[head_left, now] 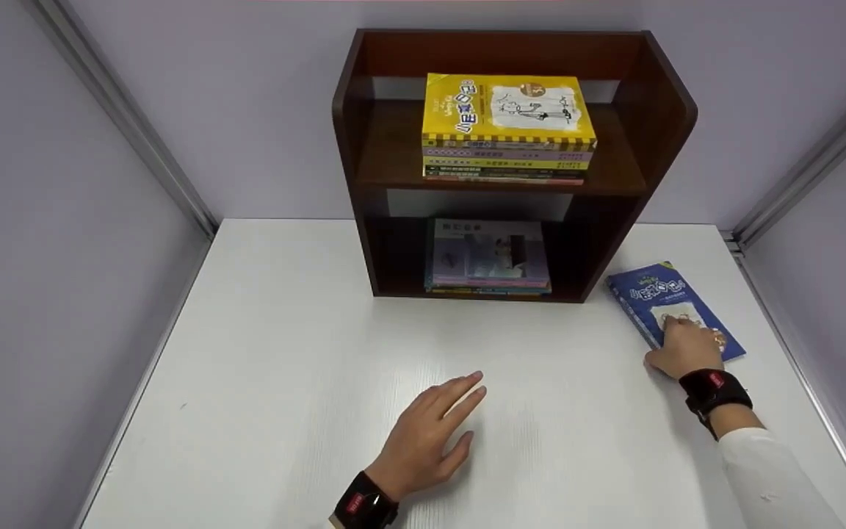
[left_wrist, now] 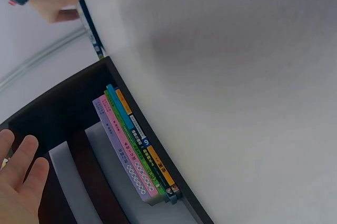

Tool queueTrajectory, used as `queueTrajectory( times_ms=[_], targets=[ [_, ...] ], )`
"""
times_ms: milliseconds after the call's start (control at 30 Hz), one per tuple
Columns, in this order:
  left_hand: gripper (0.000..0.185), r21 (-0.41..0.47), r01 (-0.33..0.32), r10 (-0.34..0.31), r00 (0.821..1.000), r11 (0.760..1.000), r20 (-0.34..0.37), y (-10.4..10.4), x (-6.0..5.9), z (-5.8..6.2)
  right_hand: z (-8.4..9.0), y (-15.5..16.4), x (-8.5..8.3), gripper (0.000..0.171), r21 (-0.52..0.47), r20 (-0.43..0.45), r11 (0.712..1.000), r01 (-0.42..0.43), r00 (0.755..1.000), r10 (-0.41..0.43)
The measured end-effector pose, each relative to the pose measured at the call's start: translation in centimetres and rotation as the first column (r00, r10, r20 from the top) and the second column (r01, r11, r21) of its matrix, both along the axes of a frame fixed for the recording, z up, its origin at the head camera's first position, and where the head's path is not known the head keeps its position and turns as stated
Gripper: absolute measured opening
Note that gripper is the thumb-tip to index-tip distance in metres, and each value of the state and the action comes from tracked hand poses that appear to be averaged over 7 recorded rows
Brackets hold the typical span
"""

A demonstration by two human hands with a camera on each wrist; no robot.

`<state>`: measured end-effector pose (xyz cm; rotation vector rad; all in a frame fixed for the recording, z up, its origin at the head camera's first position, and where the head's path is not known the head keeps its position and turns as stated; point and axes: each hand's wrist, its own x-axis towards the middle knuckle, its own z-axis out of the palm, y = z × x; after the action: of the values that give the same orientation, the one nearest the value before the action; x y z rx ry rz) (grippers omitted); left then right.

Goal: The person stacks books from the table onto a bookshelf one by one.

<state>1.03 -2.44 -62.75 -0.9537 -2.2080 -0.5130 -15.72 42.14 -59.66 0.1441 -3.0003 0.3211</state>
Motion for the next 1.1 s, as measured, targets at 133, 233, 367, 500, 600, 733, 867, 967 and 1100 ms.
queueTrajectory(
  times_ms=[133,233,367,500,600,733,867,967,1100],
  targets=[
    [0.076,0.013,0.010,-0.010,1.000,1.000,-0.009,0.0,-0.1,0.0,-0.5,0.0,0.6,0.062,-0.004,-0.091,0.999,0.038,0.995,-0.038],
    [0.077,0.015,0.009,-0.009,1.000,1.000,-0.013,-0.1,-0.1,0.0,-0.9,0.3,1.1,0.054,-0.015,-0.159,0.996,0.092,0.983,-0.094],
    [0.076,0.020,0.005,-0.005,1.000,1.000,-0.004,-0.2,-0.2,0.1,-1.4,0.5,2.1,0.052,-0.049,-0.186,0.987,0.153,0.970,-0.160],
    [0.079,0.037,0.009,-0.010,1.000,0.999,0.011,-0.2,-0.1,0.1,-1.5,0.5,3.5,0.052,-0.131,-0.188,0.975,0.181,0.961,-0.203],
    [0.081,0.052,0.007,-0.008,1.000,0.999,0.018,-0.3,-0.1,0.0,-1.4,0.5,4.8,0.053,-0.215,-0.186,0.953,0.214,0.949,-0.255],
    [0.080,0.065,0.002,-0.003,1.000,0.998,0.018,-0.2,-0.3,0.0,-0.8,0.4,6.7,0.053,-0.321,-0.202,0.915,0.247,0.926,-0.320],
    [0.077,0.067,0.000,-0.001,1.000,0.998,0.014,0.0,-0.5,0.1,0.0,-0.4,9.1,0.047,-0.391,-0.287,0.897,0.206,0.899,-0.332],
    [0.077,0.069,-0.003,0.001,1.000,0.998,0.022,0.1,-0.6,0.2,0.2,-1.6,10.8,0.043,-0.411,-0.365,0.899,0.150,0.877,-0.313],
    [0.079,0.061,-0.014,0.012,0.999,0.998,0.033,0.4,-0.7,0.5,0.4,-3.6,12.7,0.044,-0.410,-0.472,0.911,0.043,0.845,-0.252]
  ],
)
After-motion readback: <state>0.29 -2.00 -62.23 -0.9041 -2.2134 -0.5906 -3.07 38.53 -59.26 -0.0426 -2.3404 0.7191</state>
